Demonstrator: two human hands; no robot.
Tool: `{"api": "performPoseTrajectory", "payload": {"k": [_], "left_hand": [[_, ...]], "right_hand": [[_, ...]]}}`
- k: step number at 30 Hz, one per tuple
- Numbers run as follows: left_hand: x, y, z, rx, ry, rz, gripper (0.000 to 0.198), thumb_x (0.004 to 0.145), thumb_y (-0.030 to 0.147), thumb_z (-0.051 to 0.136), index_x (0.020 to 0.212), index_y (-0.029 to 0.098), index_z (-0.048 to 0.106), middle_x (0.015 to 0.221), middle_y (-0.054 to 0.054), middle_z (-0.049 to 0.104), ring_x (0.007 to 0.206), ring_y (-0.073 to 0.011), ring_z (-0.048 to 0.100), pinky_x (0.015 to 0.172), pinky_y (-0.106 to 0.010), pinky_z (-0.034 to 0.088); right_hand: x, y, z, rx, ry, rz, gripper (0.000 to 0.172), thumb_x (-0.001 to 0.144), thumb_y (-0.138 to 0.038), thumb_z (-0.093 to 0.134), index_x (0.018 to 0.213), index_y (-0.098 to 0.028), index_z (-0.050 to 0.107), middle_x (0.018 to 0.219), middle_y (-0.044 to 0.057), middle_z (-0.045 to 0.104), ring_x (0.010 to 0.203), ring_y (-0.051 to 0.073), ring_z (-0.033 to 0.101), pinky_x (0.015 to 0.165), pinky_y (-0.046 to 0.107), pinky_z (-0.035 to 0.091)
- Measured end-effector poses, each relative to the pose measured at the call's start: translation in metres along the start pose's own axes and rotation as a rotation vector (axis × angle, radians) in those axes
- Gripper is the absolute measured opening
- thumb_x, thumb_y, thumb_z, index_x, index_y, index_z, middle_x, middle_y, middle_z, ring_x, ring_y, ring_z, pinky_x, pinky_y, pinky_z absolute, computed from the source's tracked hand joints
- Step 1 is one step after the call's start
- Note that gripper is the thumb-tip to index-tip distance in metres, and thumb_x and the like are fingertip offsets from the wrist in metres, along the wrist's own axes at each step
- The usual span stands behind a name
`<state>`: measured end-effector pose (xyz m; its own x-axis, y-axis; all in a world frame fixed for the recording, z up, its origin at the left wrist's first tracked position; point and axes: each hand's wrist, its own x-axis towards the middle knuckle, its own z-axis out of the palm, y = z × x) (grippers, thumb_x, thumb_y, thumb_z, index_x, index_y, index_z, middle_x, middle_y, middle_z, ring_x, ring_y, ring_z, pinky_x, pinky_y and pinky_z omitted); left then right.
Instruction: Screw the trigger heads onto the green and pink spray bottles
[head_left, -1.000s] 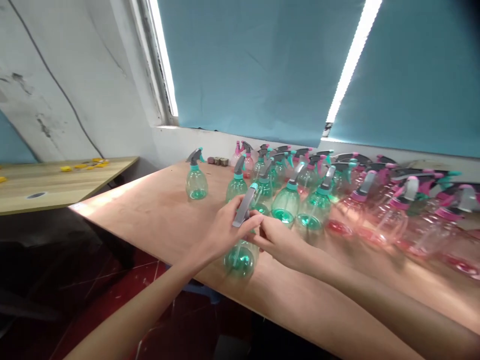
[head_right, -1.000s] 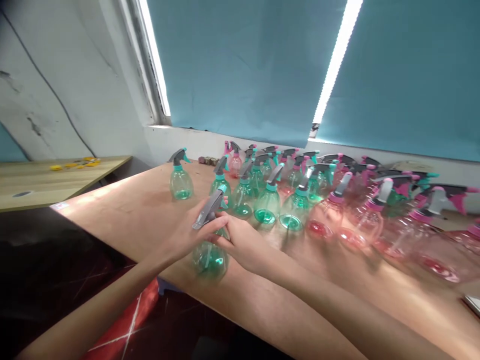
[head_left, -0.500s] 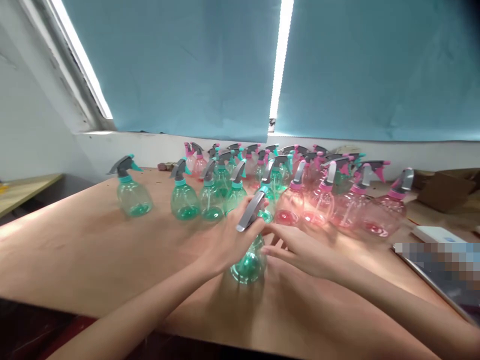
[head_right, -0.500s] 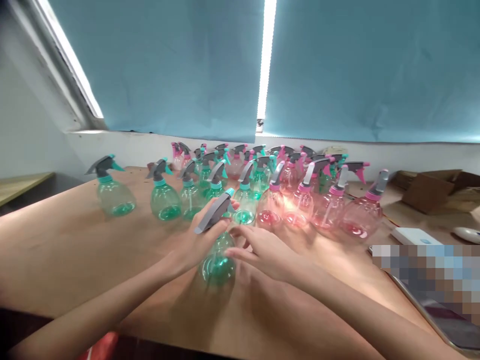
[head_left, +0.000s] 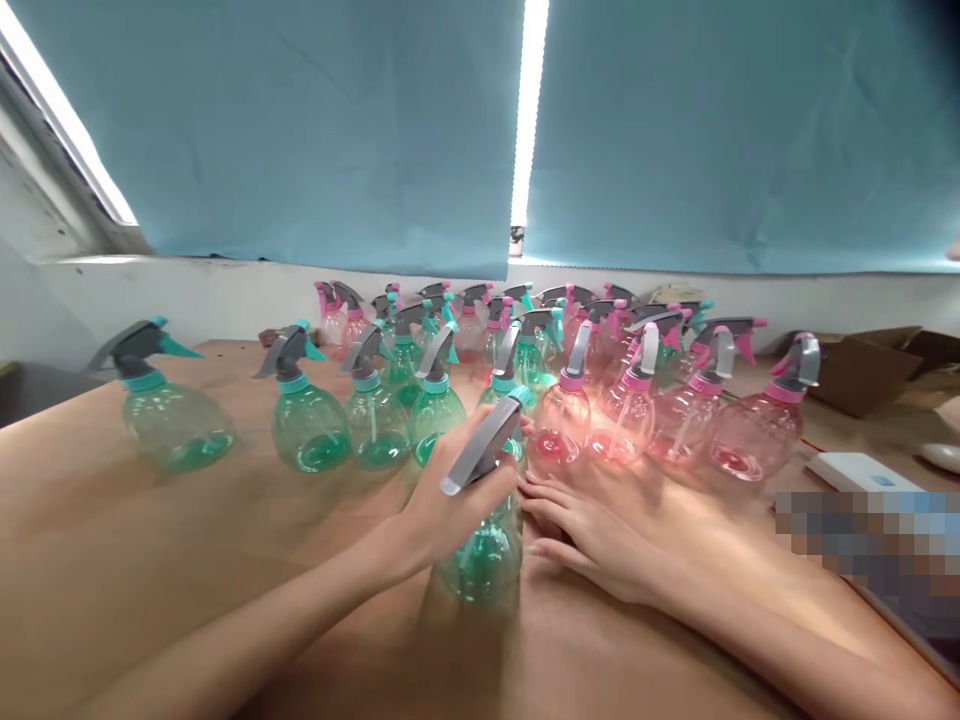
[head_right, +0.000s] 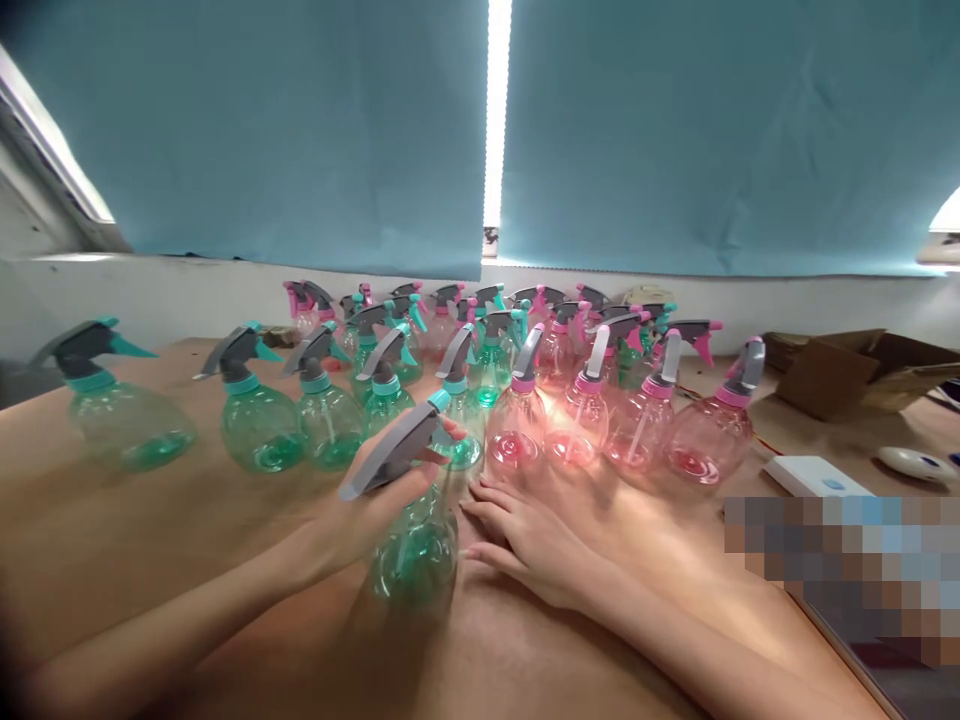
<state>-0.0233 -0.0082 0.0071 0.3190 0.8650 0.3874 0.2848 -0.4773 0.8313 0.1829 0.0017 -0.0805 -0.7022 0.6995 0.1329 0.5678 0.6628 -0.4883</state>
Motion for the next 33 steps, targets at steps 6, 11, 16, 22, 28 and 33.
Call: {"api": "performPoseTrajectory", "payload": {"k": [6,11,16,22,28,33], "left_hand": [[0.001,-0.001,0.003,0.025,-0.014,0.001,0.018,0.083,0.025,0.056,0.101,0.022,0.056,0.078,0.001,0.051,0.075,-0.0155,0.057,0.052,-0.021,0.040],[0.003,0.004,0.003,0.061,0.017,0.008,0.021,0.081,0.019,0.053,0.100,0.023,0.058,0.084,0.000,0.057,0.072,-0.0140,0.055,0.058,-0.024,0.043],[0.008,0.006,0.001,0.059,0.010,-0.011,0.015,0.075,0.019,0.052,0.088,0.021,0.060,0.081,-0.001,0.059,0.071,-0.0159,0.054,0.063,-0.028,0.043],[0.011,0.003,0.001,-0.023,-0.012,-0.032,0.009,0.072,0.018,0.052,0.079,0.019,0.058,0.077,0.000,0.058,0.067,-0.0144,0.049,0.062,-0.028,0.040],[0.010,0.001,0.001,-0.045,-0.021,-0.031,0.007,0.072,0.019,0.052,0.077,0.019,0.057,0.077,-0.001,0.058,0.067,-0.0147,0.049,0.061,-0.028,0.040],[0.011,-0.001,0.000,-0.016,-0.017,-0.006,0.012,0.074,0.017,0.053,0.082,0.021,0.060,0.073,0.001,0.054,0.066,-0.0144,0.047,0.064,-0.029,0.042]], "right_hand": [[-0.007,0.001,-0.007,-0.020,-0.016,0.044,0.061,0.098,-0.058,0.042,0.146,-0.020,0.046,0.154,0.010,0.041,0.143,0.029,0.034,0.117,0.049,0.030],[-0.012,-0.001,-0.009,-0.059,0.045,0.073,0.058,0.096,-0.056,0.048,0.144,-0.024,0.050,0.151,0.008,0.045,0.140,0.030,0.039,0.116,0.054,0.030],[-0.011,-0.003,-0.008,-0.068,0.034,0.085,0.054,0.099,-0.050,0.047,0.145,-0.021,0.048,0.151,0.007,0.044,0.141,0.028,0.039,0.116,0.049,0.033],[-0.011,-0.004,-0.008,-0.067,0.025,0.086,0.052,0.100,-0.046,0.045,0.144,-0.019,0.049,0.152,0.007,0.043,0.141,0.027,0.038,0.116,0.046,0.034],[-0.011,-0.003,-0.008,-0.074,0.031,0.084,0.051,0.100,-0.046,0.045,0.145,-0.020,0.048,0.152,0.007,0.043,0.141,0.026,0.039,0.116,0.047,0.034],[-0.011,-0.006,-0.009,-0.083,0.059,0.085,0.047,0.099,-0.043,0.049,0.142,-0.025,0.051,0.149,0.006,0.047,0.139,0.028,0.042,0.116,0.051,0.033]]}}
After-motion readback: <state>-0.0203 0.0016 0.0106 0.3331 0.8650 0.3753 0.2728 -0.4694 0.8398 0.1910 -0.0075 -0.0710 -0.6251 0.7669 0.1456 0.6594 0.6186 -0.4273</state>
